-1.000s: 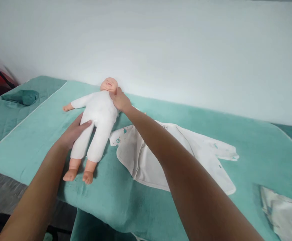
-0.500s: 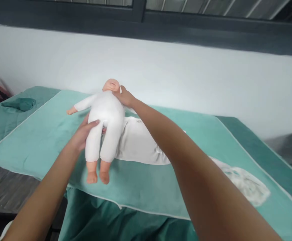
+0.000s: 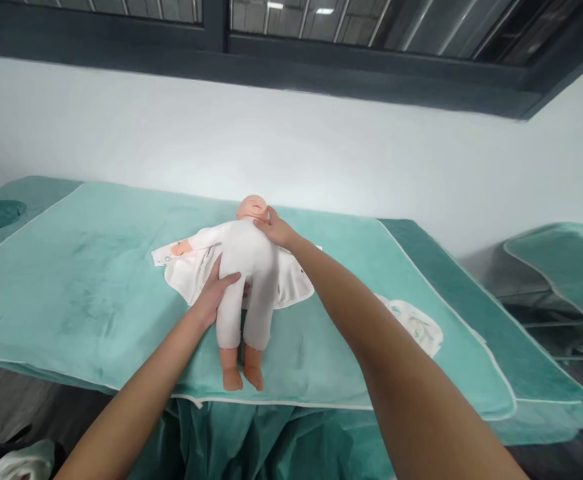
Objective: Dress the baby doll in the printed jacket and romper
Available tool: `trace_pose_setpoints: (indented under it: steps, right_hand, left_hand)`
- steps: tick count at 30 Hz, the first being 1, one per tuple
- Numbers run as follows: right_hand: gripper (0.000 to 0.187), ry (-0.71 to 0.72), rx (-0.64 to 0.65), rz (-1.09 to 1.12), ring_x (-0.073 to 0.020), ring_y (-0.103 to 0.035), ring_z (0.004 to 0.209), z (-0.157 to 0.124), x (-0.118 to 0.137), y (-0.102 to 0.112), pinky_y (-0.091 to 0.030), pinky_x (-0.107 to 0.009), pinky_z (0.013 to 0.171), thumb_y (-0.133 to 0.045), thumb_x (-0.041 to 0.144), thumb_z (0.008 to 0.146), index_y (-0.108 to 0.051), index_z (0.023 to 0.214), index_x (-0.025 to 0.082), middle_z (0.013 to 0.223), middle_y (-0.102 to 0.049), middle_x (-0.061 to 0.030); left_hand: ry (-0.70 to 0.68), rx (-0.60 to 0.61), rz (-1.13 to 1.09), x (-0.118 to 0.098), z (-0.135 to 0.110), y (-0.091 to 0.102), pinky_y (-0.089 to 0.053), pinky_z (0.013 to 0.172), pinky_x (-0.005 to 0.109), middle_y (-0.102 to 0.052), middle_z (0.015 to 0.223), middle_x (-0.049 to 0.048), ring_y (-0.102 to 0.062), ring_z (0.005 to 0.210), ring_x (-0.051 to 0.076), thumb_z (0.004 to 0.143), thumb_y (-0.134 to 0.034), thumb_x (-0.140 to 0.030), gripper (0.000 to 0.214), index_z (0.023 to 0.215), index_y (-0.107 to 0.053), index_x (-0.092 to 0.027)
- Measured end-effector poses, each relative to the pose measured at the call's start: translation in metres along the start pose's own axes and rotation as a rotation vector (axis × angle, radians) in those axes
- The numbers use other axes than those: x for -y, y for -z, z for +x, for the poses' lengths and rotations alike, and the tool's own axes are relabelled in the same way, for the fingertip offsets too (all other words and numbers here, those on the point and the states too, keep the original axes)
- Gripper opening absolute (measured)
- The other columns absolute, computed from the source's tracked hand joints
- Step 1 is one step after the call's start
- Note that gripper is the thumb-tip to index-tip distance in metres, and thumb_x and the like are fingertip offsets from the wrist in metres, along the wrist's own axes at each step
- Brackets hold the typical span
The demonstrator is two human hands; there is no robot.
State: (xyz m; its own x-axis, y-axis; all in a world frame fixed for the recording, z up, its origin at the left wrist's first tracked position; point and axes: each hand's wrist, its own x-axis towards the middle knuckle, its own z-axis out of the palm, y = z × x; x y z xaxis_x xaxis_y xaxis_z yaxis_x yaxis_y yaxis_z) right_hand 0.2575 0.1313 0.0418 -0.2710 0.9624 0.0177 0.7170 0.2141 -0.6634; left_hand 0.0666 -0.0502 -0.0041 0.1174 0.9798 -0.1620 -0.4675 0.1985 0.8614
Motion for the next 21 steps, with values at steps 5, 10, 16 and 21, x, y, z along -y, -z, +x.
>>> trace_pose_setpoints:
  steps: [5,10,16,21]
  right_hand:
    - [0.068,0.180,-0.099,-0.413,-0.0370,-0.067,0.103,0.001,0.007,0.004,-0.050,-0.050,0.091,-0.044,0.060,0.097,-0.044,0.150,0.016,0.118,-0.073,-0.0183]
    - [0.044,0.460,-0.103,-0.354,-0.0314,-0.061,0.117,0.021,0.047,-0.023,-0.048,-0.043,0.097,-0.045,0.039,0.098,-0.059,0.132,0.016,0.132,-0.065,-0.0163]
    - [0.041,0.543,0.432,-0.508,-0.0289,-0.066,0.100,0.058,0.091,-0.089,-0.049,-0.041,0.085,-0.057,0.051,0.092,-0.068,0.122,0.024,0.120,-0.072,-0.0083]
    - [0.037,0.495,0.419,-0.449,-0.0267,-0.067,0.093,0.050,0.088,-0.081,-0.047,-0.038,0.079,-0.053,0.054,0.096,-0.071,0.113,0.027,0.107,-0.076,-0.0047]
  left_hand:
    - [-0.059,-0.122,0.352,-0.005,0.017,0.017,-0.057,0.095,0.040,-0.064,0.141,0.0101,-0.070,0.110,0.026,0.090,-0.066,-0.053,0.066,0.148,-0.047,-0.028]
    - [-0.260,-0.241,0.910,-0.007,0.050,0.049,-0.052,0.094,0.040,-0.074,0.107,0.0095,-0.068,0.101,0.025,0.102,-0.043,-0.043,0.035,0.106,-0.069,-0.020]
    - [-0.449,-0.193,1.292,0.011,0.060,0.064,-0.050,0.087,0.038,-0.070,0.110,0.0102,-0.065,0.102,0.026,0.099,-0.042,-0.023,0.024,0.102,-0.066,-0.021]
    - [-0.423,-0.217,1.212,0.004,0.057,0.063,-0.050,0.090,0.038,-0.072,0.110,0.0088,-0.066,0.103,0.026,0.098,-0.043,-0.022,0.024,0.104,-0.067,-0.024]
